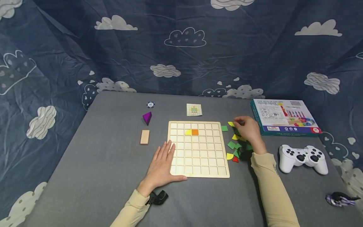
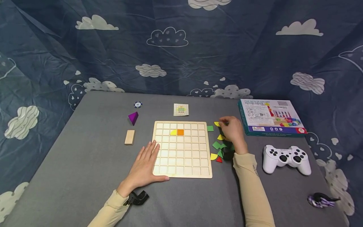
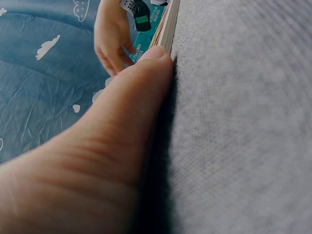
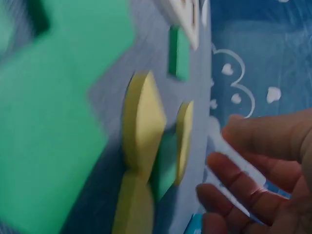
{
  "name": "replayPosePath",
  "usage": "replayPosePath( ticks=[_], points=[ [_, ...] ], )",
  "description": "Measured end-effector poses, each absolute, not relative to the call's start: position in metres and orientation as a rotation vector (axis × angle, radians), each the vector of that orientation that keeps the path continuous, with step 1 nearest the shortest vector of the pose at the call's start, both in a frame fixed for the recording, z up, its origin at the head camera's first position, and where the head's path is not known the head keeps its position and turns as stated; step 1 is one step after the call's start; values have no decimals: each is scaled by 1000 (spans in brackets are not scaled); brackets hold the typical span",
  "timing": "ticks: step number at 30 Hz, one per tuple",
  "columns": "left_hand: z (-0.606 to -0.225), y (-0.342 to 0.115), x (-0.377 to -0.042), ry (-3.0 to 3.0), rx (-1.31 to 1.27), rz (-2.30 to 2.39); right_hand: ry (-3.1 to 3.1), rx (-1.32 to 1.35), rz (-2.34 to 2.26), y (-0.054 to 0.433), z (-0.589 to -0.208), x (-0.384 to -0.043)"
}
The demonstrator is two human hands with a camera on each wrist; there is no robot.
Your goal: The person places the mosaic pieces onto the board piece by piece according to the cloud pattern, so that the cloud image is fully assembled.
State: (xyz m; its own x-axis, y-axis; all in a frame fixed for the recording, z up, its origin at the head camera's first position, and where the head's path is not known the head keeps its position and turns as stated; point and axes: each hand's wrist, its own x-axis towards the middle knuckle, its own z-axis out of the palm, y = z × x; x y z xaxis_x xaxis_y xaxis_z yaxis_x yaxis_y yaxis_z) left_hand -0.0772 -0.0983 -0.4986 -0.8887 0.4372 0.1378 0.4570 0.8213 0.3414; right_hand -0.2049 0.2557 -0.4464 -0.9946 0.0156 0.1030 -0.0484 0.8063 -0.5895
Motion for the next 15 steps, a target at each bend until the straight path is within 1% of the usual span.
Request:
replayPosePath(
  ticks=[8, 15],
  points=[
    [-499, -98, -77, -2954, -722, -564, -2992, -5, 868, 264, -455, -209],
    [-499, -98, -78, -2945, -721, -590, -3069, 4, 851, 267, -452, -214]
  ],
)
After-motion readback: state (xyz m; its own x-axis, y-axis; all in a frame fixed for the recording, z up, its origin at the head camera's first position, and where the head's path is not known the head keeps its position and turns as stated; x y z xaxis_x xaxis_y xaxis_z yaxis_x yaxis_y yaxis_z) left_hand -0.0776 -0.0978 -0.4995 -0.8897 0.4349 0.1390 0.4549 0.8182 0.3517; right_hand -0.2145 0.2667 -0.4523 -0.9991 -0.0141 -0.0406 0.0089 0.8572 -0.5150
